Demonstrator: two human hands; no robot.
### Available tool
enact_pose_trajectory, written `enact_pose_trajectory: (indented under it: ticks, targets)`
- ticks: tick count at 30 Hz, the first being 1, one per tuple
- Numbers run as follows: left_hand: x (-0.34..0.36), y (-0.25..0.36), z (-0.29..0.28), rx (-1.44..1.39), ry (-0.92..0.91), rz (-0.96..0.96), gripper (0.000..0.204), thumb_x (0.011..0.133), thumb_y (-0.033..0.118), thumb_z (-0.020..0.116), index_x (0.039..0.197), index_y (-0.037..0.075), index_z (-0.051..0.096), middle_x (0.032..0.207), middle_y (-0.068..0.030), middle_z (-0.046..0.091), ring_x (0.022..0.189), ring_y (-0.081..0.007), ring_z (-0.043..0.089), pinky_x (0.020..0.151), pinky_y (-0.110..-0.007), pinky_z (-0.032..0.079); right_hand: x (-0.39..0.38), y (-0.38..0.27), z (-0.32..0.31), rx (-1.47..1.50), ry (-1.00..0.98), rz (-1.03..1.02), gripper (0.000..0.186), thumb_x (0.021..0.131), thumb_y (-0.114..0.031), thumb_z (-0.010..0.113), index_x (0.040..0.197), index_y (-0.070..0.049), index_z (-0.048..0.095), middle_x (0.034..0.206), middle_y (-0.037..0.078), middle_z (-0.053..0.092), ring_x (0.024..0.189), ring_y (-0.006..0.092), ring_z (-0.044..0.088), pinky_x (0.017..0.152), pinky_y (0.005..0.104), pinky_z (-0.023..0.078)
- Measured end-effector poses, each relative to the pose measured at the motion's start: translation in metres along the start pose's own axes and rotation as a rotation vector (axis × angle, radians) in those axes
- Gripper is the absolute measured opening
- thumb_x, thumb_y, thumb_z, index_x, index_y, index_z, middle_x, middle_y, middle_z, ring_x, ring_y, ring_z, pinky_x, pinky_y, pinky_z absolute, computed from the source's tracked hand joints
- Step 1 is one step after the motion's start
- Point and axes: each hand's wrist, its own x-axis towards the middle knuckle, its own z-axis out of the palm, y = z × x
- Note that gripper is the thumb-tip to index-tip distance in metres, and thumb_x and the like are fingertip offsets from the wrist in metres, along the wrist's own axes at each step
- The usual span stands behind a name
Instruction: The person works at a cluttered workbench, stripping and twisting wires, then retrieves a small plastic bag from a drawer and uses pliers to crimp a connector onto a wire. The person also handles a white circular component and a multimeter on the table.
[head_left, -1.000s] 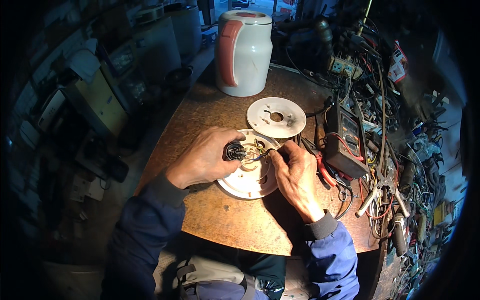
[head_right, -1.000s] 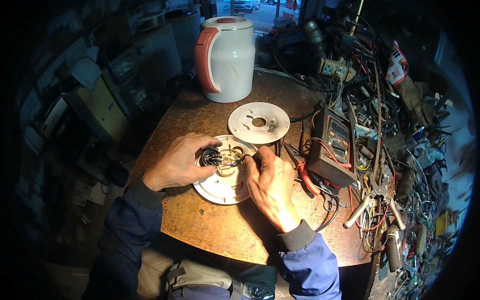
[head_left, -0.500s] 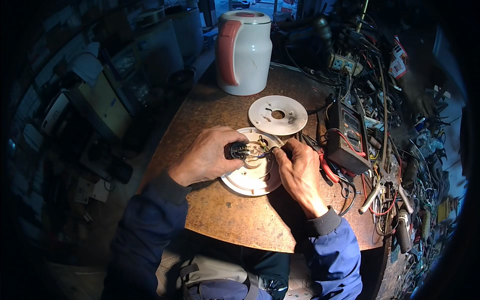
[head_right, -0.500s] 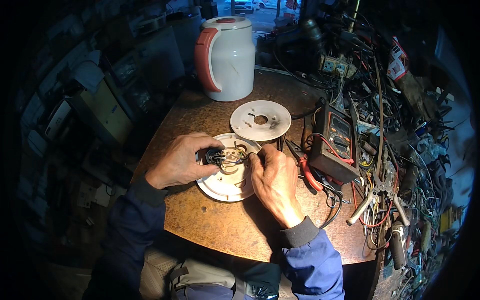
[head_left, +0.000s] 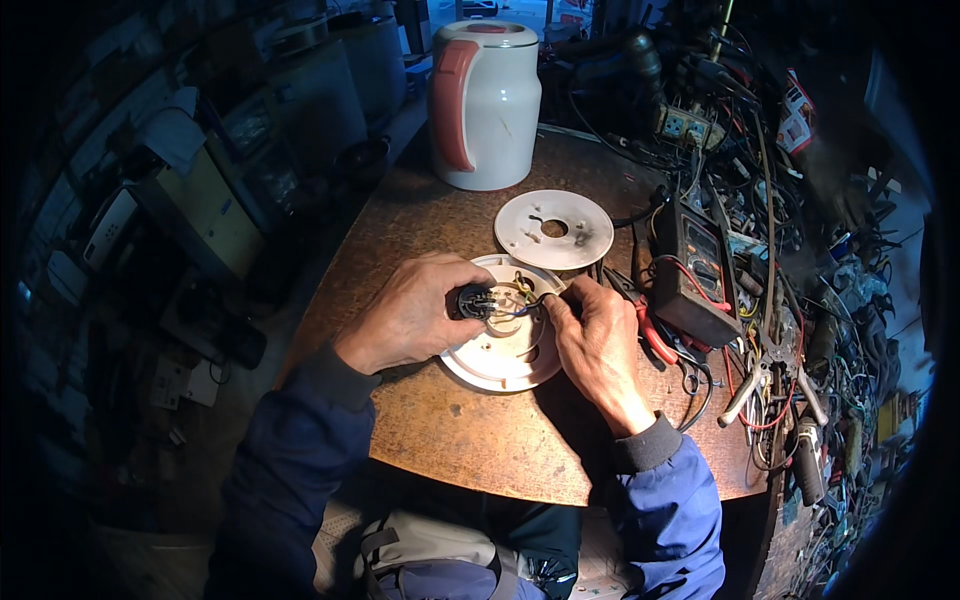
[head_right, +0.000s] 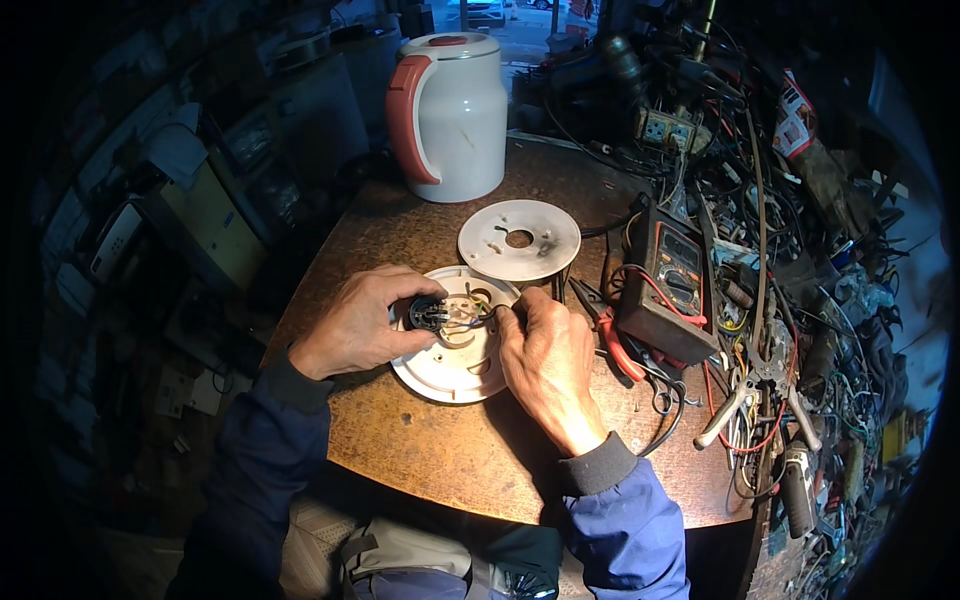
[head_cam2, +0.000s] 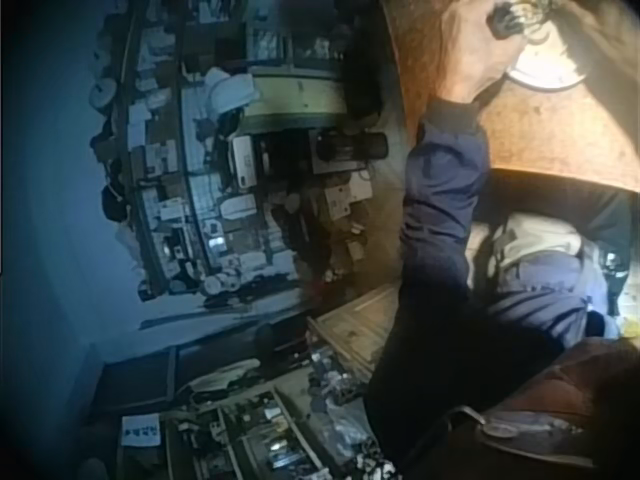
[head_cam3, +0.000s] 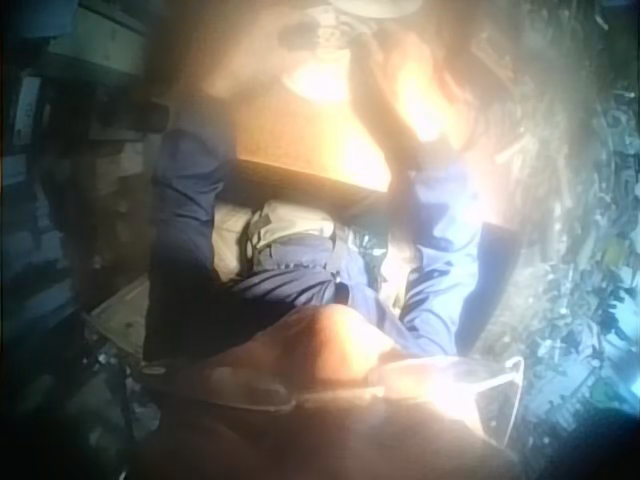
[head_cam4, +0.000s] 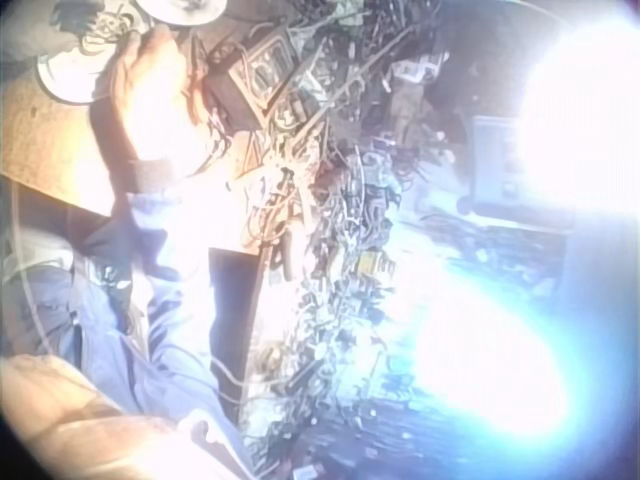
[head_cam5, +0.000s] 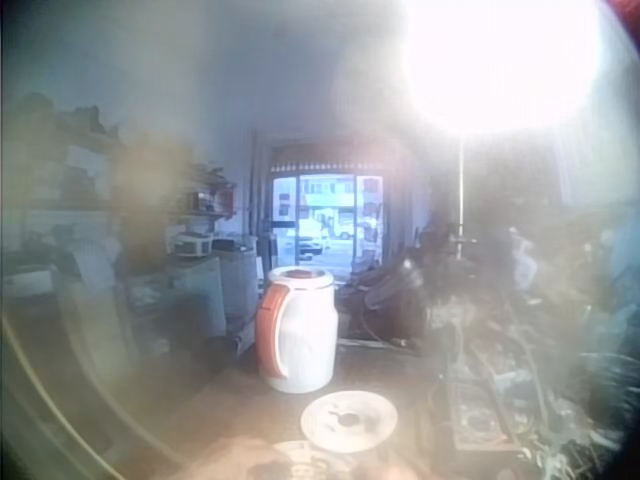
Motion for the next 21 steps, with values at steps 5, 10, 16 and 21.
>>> enact_pose_trajectory:
  ticks: [5,10,16,21]
  targets:
    - [0.000,-0.002,0.001,0.006,0.003,-0.001,0.046,0.071,0.012,0.081,0.114,-0.001,0.070,0.099,-0.0125,0.068,0.086,-0.0230,0.064,0.076,-0.035,0.053,0.000,0.003,0.001,-0.004,0.010,-0.009,0.023,0.090,-0.019,0.071,0.080,0.002,0.067,0.070,0.023,0.066,0.068,0.0425,0.067,0.060,0.0484,0.050]
    - [-0.001,0.001,0.000,0.009,-0.005,-0.015,0.048,0.070,0.013,0.082,0.114,-0.001,0.069,0.102,-0.0131,0.068,0.090,-0.0237,0.065,0.078,-0.035,0.054,0.000,0.002,0.000,0.011,0.006,-0.010,0.023,0.090,-0.019,0.070,0.081,0.002,0.067,0.068,0.023,0.065,0.064,0.0416,0.066,0.059,0.0478,0.049]
    - [-0.001,0.001,-0.005,0.169,0.162,0.164,0.053,0.068,0.016,0.086,0.115,-0.001,0.068,0.115,-0.0149,0.067,0.102,-0.0268,0.064,0.083,-0.035,0.054,0.000,-0.004,-0.006,0.109,0.075,-0.054,0.024,0.092,-0.018,0.070,0.081,0.003,0.066,0.065,0.021,0.063,0.058,0.0328,0.064,0.056,0.0418,0.047]
    - [-0.005,0.009,-0.003,-0.587,0.052,-0.062,0.047,0.080,0.005,0.082,0.123,-0.001,0.065,0.113,-0.0084,0.069,0.093,-0.0134,0.065,0.084,-0.028,0.055,-0.002,-0.014,-0.011,0.409,-0.105,-0.017,0.023,0.096,-0.019,0.069,0.092,0.004,0.071,0.064,0.006,0.064,0.061,0.0097,0.055,0.055,0.0305,0.044]
